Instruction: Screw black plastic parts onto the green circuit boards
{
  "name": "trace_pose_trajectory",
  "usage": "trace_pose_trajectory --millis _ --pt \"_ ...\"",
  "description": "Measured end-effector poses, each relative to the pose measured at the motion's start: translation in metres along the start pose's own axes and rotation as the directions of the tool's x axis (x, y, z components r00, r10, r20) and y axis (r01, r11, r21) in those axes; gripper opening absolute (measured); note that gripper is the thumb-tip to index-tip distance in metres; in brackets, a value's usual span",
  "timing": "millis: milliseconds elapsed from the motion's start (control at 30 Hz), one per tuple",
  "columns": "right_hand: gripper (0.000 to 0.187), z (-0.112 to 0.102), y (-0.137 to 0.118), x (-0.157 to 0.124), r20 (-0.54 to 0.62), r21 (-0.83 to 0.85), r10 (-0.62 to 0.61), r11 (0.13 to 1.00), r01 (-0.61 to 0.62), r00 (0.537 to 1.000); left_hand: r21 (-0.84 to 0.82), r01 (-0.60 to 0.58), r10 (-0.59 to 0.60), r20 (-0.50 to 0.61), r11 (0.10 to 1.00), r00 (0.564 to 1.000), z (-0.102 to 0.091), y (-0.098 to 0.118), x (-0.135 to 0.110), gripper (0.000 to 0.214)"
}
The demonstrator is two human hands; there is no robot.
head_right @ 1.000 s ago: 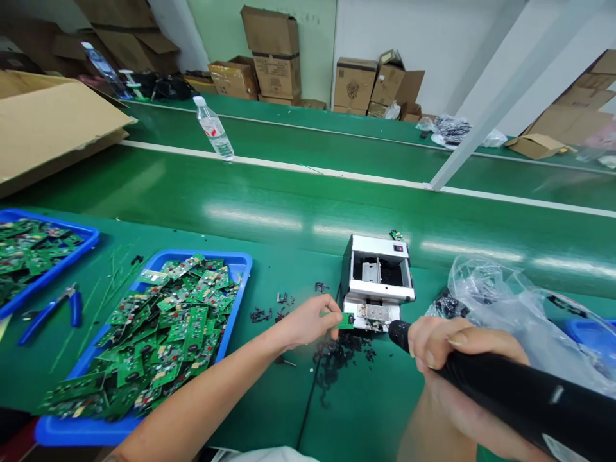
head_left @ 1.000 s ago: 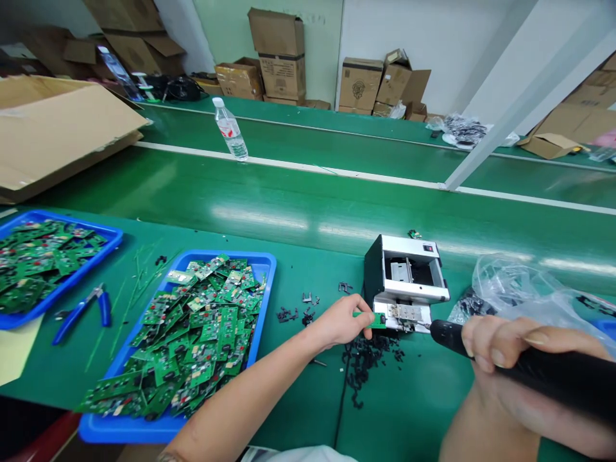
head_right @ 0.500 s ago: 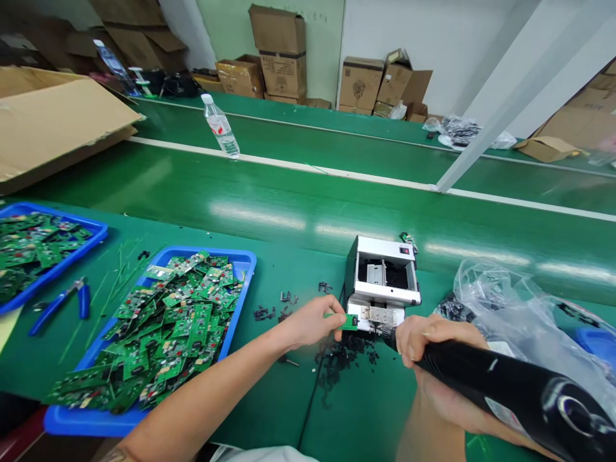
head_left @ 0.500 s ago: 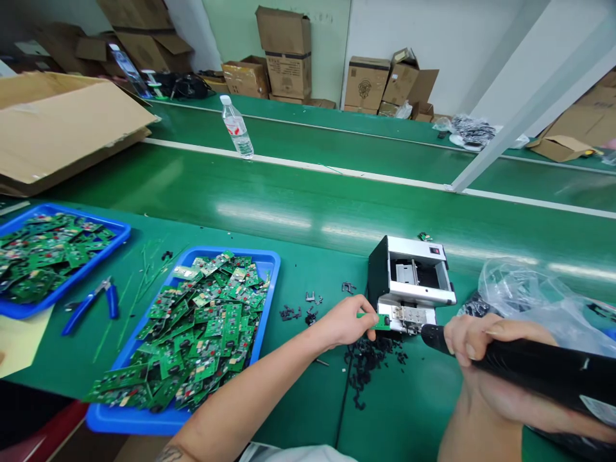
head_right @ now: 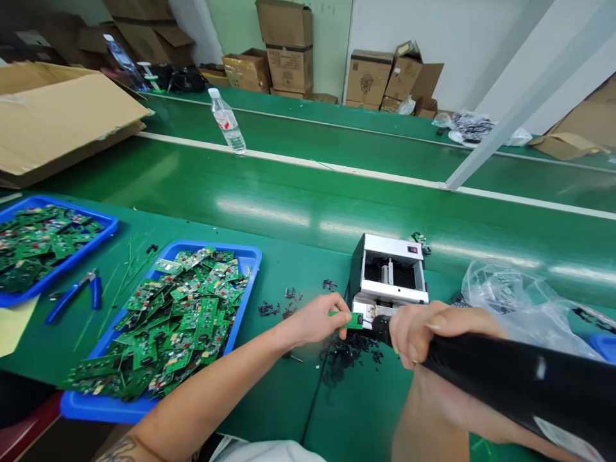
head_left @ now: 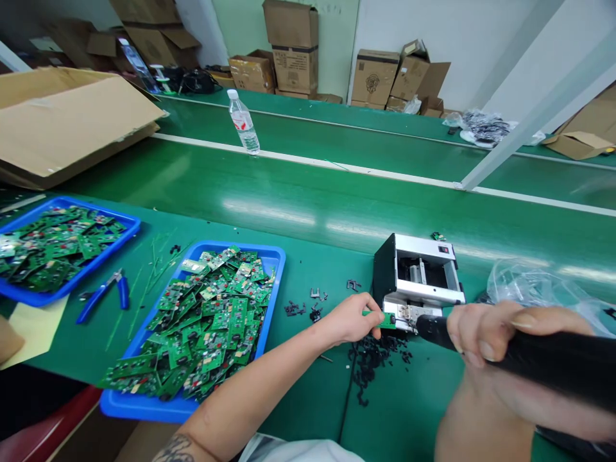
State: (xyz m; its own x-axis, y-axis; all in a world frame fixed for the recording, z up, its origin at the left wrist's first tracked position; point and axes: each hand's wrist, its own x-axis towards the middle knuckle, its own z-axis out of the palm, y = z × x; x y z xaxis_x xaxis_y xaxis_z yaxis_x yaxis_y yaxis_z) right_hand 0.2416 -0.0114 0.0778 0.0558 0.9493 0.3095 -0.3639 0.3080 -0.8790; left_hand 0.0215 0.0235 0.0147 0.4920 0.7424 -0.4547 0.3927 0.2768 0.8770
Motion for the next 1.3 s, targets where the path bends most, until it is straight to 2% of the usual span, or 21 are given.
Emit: trace_pose_trajectory --millis 100,167,267,333,433,600,767,933,1000,1133,1200,1300 --pt "0.038 0.021 0.004 0.016 0.101 -0.042 -0.077 0.996 0.081 0.992 0.004 -0.025 0.025 -0.017 1.0 1.0 0.001 -0.003 0.002 0.027" --pt "0.05 0.032 0.006 0.022 0.143 -0.033 -0.102 0.994 0.108 0.984 0.006 -0.042 0.042 -0.021 0.999 0.999 0.002 -0.005 0.003 0.026" --pt "0.072 0.041 0.008 0.024 0.185 -0.015 -0.113 0.993 0.118 0.976 -0.011 -0.049 0.049 -0.014 0.999 0.999 0.003 -0.006 0.003 0.025" --pt "0.078 0.043 0.01 0.024 0.174 -0.01 -0.122 0.992 0.126 0.977 -0.022 -0.043 0.043 -0.016 0.999 0.999 0.003 -0.006 0.003 0.025" --pt "0.074 0.045 0.015 0.027 0.175 0.01 -0.141 0.99 0.142 0.974 -0.019 -0.035 0.034 -0.016 0.999 0.999 0.003 -0.005 0.003 0.024" --pt "0.064 0.049 0.02 0.036 0.288 0.041 -0.21 0.978 0.207 0.934 -0.005 -0.044 0.044 -0.026 0.999 0.999 0.003 -0.005 0.003 0.022" --pt "0.067 0.051 0.019 0.035 0.351 0.047 -0.138 0.99 0.13 0.926 -0.001 -0.065 0.065 -0.038 0.998 0.997 0.004 -0.008 0.005 0.024" --pt "0.08 0.05 0.023 0.037 0.383 0.075 -0.127 0.992 0.106 0.915 0.01 -0.086 0.087 -0.054 0.996 0.995 0.003 -0.008 0.005 0.022" --pt "0.083 0.054 0.023 0.037 0.357 0.077 -0.123 0.992 0.102 0.926 0.027 -0.089 0.09 -0.06 0.996 0.994 0.003 -0.007 0.004 0.022" --pt "0.087 0.059 0.017 0.029 0.169 0.044 -0.142 0.99 0.136 0.975 0.045 -0.059 0.061 -0.043 0.997 0.997 0.003 -0.004 0.003 0.024" --pt "0.086 0.052 0.012 0.022 0.128 0.017 -0.164 0.986 0.164 0.978 0.051 -0.045 0.047 -0.039 0.998 0.998 0.002 -0.002 0.002 0.026" --pt "0.084 0.029 0.006 0.011 0.127 -0.056 -0.169 0.983 0.178 0.977 0.056 -0.031 0.032 -0.025 0.998 0.999 0.0 0.002 0.0 0.026"
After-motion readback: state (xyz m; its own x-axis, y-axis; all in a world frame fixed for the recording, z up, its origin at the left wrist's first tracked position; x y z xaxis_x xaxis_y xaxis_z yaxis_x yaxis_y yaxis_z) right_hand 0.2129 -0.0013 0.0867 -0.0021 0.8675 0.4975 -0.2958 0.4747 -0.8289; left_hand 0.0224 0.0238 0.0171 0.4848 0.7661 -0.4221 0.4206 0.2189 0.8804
